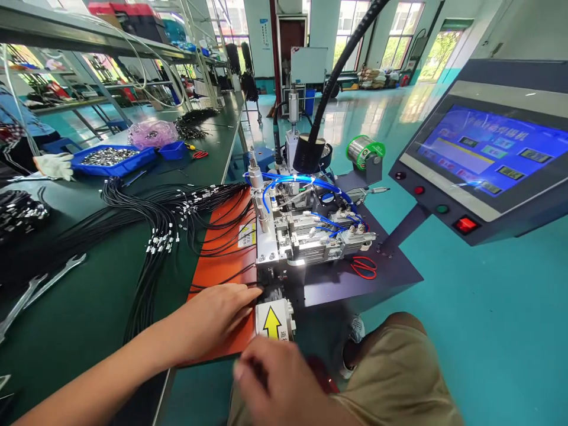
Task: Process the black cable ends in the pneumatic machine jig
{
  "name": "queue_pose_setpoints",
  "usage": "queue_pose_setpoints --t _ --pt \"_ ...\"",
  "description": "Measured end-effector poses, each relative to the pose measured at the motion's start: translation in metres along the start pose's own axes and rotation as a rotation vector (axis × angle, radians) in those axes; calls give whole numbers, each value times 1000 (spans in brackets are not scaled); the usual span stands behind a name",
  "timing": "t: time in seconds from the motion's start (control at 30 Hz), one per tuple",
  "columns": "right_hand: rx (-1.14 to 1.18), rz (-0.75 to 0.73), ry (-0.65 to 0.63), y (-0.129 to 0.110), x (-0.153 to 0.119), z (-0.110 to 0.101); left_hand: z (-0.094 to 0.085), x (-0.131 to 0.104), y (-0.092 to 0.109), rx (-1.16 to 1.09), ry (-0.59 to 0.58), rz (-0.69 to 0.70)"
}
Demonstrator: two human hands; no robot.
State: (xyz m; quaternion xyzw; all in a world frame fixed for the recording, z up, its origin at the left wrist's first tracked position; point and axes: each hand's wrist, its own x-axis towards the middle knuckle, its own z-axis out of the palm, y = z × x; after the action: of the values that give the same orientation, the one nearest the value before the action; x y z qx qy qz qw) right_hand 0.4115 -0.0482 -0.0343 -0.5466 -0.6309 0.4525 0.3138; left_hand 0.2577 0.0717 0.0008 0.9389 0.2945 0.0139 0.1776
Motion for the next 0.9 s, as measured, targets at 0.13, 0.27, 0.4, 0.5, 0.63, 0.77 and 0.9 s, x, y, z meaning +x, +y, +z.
queue_pose_setpoints --t 0.13,0.27,0.4,0.5,0.63,0.77,0.9 --pt "-228 -21 -374 -10 2 33 -40 -13 -18 -89 -5 -95" --pt "-198 101 -467 -21 13 51 -96 -38 -55 90 64 -409" --pt "-105 213 -490 -33 22 65 -129 -66 -98 261 48 -717" --pt "-86 184 -477 -32 28 79 -125 -74 -124 192 -136 -801" --pt "-75 125 -508 -23 33 94 -94 -64 -145 120 -320 -890" --pt "-96 114 -528 -24 32 88 -71 -49 -154 123 -327 -915" --pt "-151 112 -417 -30 30 68 -79 -51 -153 97 -318 -911"
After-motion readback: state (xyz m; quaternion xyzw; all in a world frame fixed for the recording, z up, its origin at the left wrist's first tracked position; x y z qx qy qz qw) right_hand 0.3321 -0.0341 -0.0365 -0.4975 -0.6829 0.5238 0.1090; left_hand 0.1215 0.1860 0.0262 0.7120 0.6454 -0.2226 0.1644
